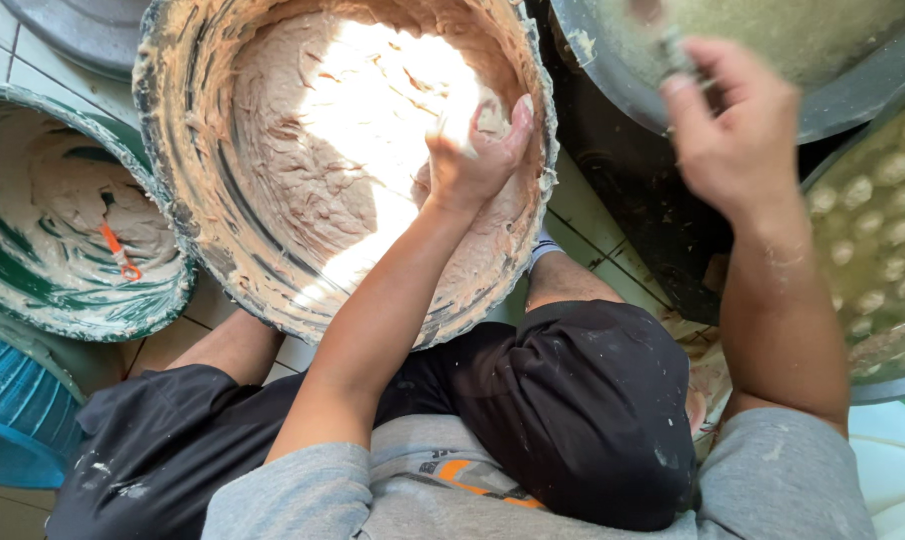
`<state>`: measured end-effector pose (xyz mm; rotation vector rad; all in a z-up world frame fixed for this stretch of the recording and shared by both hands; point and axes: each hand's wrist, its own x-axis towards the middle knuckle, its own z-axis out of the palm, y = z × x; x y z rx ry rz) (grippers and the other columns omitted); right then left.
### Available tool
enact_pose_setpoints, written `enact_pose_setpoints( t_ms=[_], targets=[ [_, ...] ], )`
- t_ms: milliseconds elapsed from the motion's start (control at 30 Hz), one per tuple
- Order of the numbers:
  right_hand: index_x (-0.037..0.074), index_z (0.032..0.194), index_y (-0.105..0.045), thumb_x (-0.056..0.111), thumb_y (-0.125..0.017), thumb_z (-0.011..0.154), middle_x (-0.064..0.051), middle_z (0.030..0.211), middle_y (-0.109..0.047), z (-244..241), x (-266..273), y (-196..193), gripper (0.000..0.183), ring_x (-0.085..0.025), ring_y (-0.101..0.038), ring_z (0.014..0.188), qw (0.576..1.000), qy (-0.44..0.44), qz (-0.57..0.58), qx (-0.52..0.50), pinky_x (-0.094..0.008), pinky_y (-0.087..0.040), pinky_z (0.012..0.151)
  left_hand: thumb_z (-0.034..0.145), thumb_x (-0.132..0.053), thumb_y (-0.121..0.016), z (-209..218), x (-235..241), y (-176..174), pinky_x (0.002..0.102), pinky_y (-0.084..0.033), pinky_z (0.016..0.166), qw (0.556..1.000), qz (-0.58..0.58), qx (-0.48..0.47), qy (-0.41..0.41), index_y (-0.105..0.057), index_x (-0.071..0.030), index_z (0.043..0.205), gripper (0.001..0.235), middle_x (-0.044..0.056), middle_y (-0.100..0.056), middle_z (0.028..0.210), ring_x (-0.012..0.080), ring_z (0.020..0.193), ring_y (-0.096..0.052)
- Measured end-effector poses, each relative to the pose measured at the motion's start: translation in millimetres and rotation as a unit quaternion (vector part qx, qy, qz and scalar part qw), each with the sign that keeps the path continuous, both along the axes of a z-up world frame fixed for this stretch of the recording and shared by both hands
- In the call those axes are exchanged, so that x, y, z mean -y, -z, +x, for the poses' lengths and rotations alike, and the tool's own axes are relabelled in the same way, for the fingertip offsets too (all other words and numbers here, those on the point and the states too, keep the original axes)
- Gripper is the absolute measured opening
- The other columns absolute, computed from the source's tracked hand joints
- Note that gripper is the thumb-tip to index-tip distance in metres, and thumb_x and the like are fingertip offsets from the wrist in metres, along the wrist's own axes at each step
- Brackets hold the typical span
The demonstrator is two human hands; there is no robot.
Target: The person scoops a thick beige paste from a large bowl using a small metal scoop and forms small round balls. Each ball is dropped into a pot of hot oil where it cooks. The person repeats this scooping and dropping process continuously.
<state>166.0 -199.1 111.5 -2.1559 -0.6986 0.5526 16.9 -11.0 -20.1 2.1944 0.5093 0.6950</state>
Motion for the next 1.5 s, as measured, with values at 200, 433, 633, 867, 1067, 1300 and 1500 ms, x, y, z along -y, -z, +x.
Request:
enact_pose_setpoints(
  t_ms=[200, 433, 633, 867, 1067, 1300, 1500],
  targets=[
    [-0.003, 0.133, -0.065, 0.004, -0.066, 0.104, -0.013, 0.109, -0.072, -46.0, -23.6, -13.5, 0.030, -0.013, -0.069, 0.093, 0.993, -0.118, 0.002, 0.000, -0.029, -0.056, 0.082, 0.079, -0.022, -0.085, 5.5, 0.6, -20.4, 0.038, -0.058, 0.063, 0.996, -0.084, -0.026, 0.014, -0.071, -0.008, 0.090, 0.024, 0.012, -0.070, 0.079, 0.0319, 0.068, -0.071],
    [0.001, 0.131, -0.064, 0.009, -0.058, 0.105, -0.003, 0.090, -0.068, -43.1, -35.1, -9.9, 0.029, -0.004, -0.053, 0.064, 0.939, -0.036, 0.000, -0.343, -0.021, -0.043, 0.053, 0.076, -0.036, -0.080, -1.5, -1.1, -8.2, 0.048, -0.052, 0.084, 0.830, -0.518, 0.085, -0.189, -0.064, -0.005, 0.114, 0.051, 0.018, -0.064, 0.101, 0.0380, 0.093, -0.064],
    [0.003, 0.132, -0.064, 0.010, -0.058, 0.104, 0.001, 0.092, -0.068, -8.8, -14.2, -0.5, 0.029, -0.002, -0.054, 0.063, 0.955, 0.044, 0.041, -0.291, -0.020, -0.043, 0.053, 0.082, -0.053, -0.060, -19.2, -21.8, 47.6, 0.057, -0.040, 0.109, 0.155, -0.913, 0.244, -0.287, -0.045, -0.008, 0.143, 0.078, 0.026, -0.045, 0.141, 0.0460, 0.124, -0.048],
    [-0.002, 0.128, -0.068, 0.002, -0.069, 0.112, -0.014, 0.104, -0.073, 34.3, -2.7, 15.7, 0.016, -0.013, -0.068, 0.089, 0.971, -0.079, -0.030, 0.224, -0.030, -0.055, 0.079, 0.090, -0.049, -0.066, -27.6, -3.3, 52.3, 0.044, -0.062, 0.095, 0.882, -0.380, -0.277, -0.032, -0.070, -0.003, 0.121, 0.057, 0.021, -0.078, 0.112, 0.0360, 0.102, -0.076],
    [0.001, 0.129, -0.067, 0.007, -0.064, 0.113, -0.009, 0.099, -0.071, -4.8, -8.9, -2.7, 0.018, -0.010, -0.064, 0.076, 0.996, 0.032, -0.014, -0.085, -0.026, -0.052, 0.064, 0.099, -0.022, -0.074, -12.8, 13.0, 37.5, 0.030, -0.065, 0.073, 0.963, -0.269, 0.006, -0.012, -0.077, -0.007, 0.097, 0.015, 0.000, -0.073, 0.078, 0.0164, 0.066, -0.072],
    [0.000, 0.132, -0.064, 0.005, -0.066, 0.104, -0.014, 0.107, -0.072, -53.4, -33.9, -17.7, 0.029, -0.012, -0.068, 0.092, 0.992, -0.129, 0.010, -0.002, -0.028, -0.055, 0.080, 0.075, -0.032, -0.086, -10.6, 12.8, 18.4, 0.040, -0.055, 0.063, 0.998, -0.001, -0.061, 0.005, -0.073, -0.006, 0.100, 0.038, 0.008, -0.073, 0.077, 0.0266, 0.064, -0.070],
    [0.001, 0.130, -0.066, 0.008, -0.061, 0.103, -0.002, 0.095, -0.071, -42.4, -36.8, -12.2, 0.028, -0.004, -0.059, 0.075, 0.971, -0.064, -0.007, -0.231, -0.022, -0.049, 0.063, 0.086, -0.034, -0.079, 3.5, -8.7, -23.2, 0.035, -0.059, 0.070, 0.985, -0.087, -0.146, 0.028, -0.073, -0.014, 0.099, 0.025, 0.007, -0.075, 0.086, 0.0250, 0.076, -0.074]
  ],
)
